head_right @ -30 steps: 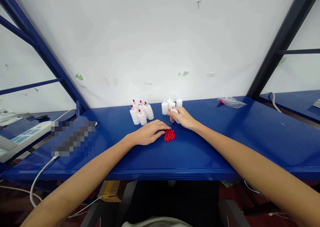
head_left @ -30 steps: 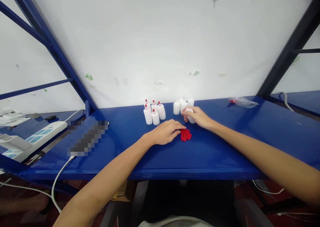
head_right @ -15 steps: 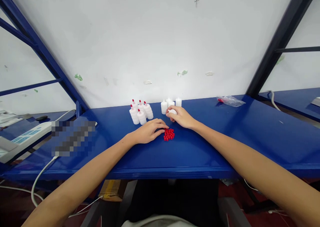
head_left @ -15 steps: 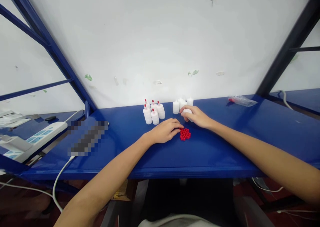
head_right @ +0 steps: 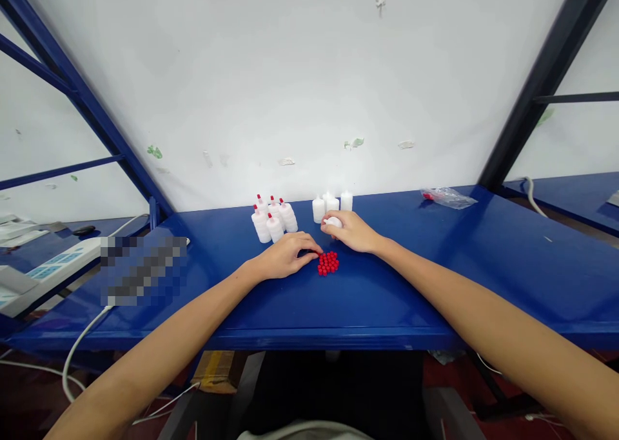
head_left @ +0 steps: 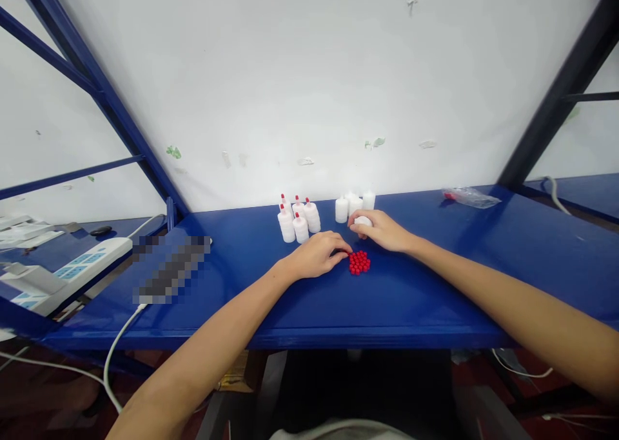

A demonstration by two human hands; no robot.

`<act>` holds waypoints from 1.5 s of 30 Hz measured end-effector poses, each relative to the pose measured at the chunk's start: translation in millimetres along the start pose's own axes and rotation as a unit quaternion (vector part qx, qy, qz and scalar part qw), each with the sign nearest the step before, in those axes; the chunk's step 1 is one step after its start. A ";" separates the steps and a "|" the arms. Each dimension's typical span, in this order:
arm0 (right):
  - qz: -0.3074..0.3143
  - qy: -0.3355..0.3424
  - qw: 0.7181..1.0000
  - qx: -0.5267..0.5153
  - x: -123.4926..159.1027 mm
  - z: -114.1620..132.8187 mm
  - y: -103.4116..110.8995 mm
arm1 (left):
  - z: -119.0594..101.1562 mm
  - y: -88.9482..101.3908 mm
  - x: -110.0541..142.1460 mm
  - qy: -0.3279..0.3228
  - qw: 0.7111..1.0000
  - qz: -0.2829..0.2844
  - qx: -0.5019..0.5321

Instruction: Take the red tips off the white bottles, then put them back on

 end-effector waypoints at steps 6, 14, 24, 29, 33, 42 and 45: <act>0.000 0.031 0.998 0.055 0.3 3.0 0.7 | 1.9 4.5 -0.2 0.008 1.000 -0.026 0.011; 0.034 0.095 0.985 0.138 3.9 6.6 -4.2 | 5.3 21.7 -2.6 0.020 0.981 -0.192 0.025; 0.045 0.103 0.975 0.191 10.1 20.5 -10.6 | -3.5 23.0 -2.9 0.003 0.976 -0.208 0.057; 0.059 0.112 0.978 0.167 11.1 19.5 -8.4 | -3.7 21.7 -2.4 -0.004 0.976 -0.202 0.076; 0.053 0.098 0.979 0.173 9.8 16.1 -8.8 | -3.7 21.1 -2.6 -0.002 0.978 -0.194 0.073; 0.036 0.094 0.975 0.200 8.2 17.9 -8.0 | -1.8 19.2 -1.9 0.002 0.979 -0.192 0.070; 0.029 0.095 0.970 0.222 9.2 20.1 -8.5 | -3.6 19.5 -1.9 -0.003 0.980 -0.184 0.068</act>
Point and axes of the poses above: each hand's wrist, its own x-axis away from the middle knuckle, its own y-axis out of the back of the hand, z = x × y, the point moved 5 cm from there along -x, towards the middle knuckle, and after that the axes turned 15 degrees about -z, right-handed, at the moved point
